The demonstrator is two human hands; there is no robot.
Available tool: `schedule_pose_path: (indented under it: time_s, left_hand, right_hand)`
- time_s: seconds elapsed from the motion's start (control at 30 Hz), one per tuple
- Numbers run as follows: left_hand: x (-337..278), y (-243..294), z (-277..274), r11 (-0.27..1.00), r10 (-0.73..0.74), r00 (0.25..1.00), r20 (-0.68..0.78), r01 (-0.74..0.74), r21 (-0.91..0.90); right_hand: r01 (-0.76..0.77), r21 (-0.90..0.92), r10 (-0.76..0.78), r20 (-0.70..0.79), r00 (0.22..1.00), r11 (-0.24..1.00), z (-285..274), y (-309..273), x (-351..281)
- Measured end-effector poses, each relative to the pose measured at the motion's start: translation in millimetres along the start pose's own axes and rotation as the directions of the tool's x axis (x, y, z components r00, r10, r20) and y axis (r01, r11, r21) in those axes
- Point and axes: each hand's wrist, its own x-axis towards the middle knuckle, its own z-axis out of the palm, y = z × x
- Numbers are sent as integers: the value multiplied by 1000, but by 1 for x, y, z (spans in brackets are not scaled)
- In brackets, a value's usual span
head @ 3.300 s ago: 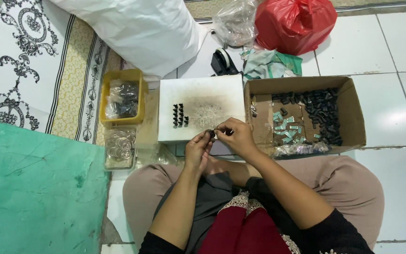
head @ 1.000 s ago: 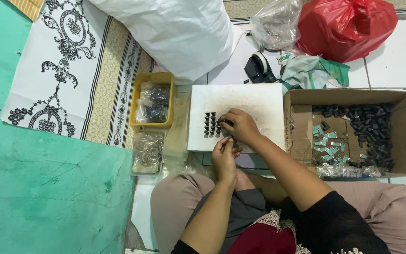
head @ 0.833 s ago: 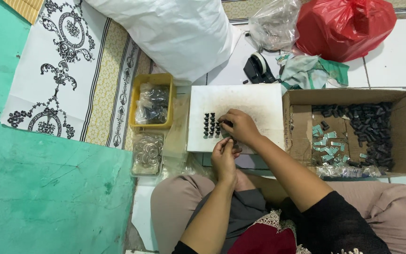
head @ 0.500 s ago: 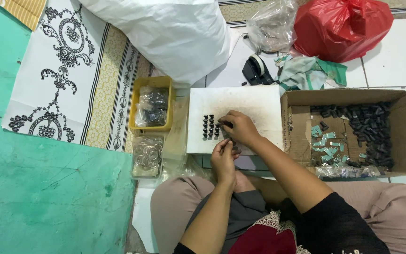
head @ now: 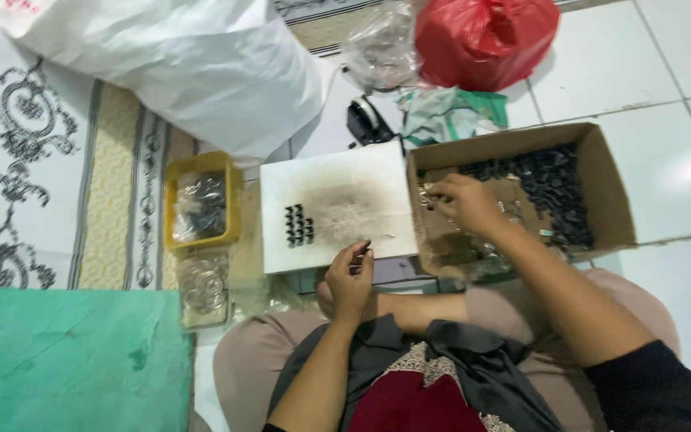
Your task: Assembling small black and silver components into a white template board on the floor
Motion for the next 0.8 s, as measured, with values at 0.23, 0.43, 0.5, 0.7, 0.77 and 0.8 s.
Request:
schedule_pose_path:
  time_s: [0.23, 0.43, 0.5, 0.7, 0.77, 0.8]
  left_hand:
    - [-21, 26, 33, 987, 157, 956, 247, -161, -3]
    - [-22, 58, 100, 976, 217, 872, 439, -191, -102]
    - [-23, 56, 133, 963, 258, 826, 501, -260, -67]
    - [-46, 2, 248, 993, -117, 727, 677, 108, 55]
    - [-43, 14, 261, 991, -131, 702, 700, 69, 116]
    - [-43, 20, 268, 984, -146, 681, 718, 28, 174]
  right_hand:
    - [-514, -162, 524, 22, 852, 842, -96, 144, -92]
    - [-769, -140, 772, -44, 634, 624, -64, 223, -124]
    - [-790, -151, 786, -96, 611, 595, -47, 238, -117]
    - [-808, -243, 829, -26, 559, 537, -8, 260, -117]
    - [-797, -248, 815, -46, 578, 551, -30, 217, -108]
    - [-781, -256, 796, -65, 602, 570, -42, 195, -104]
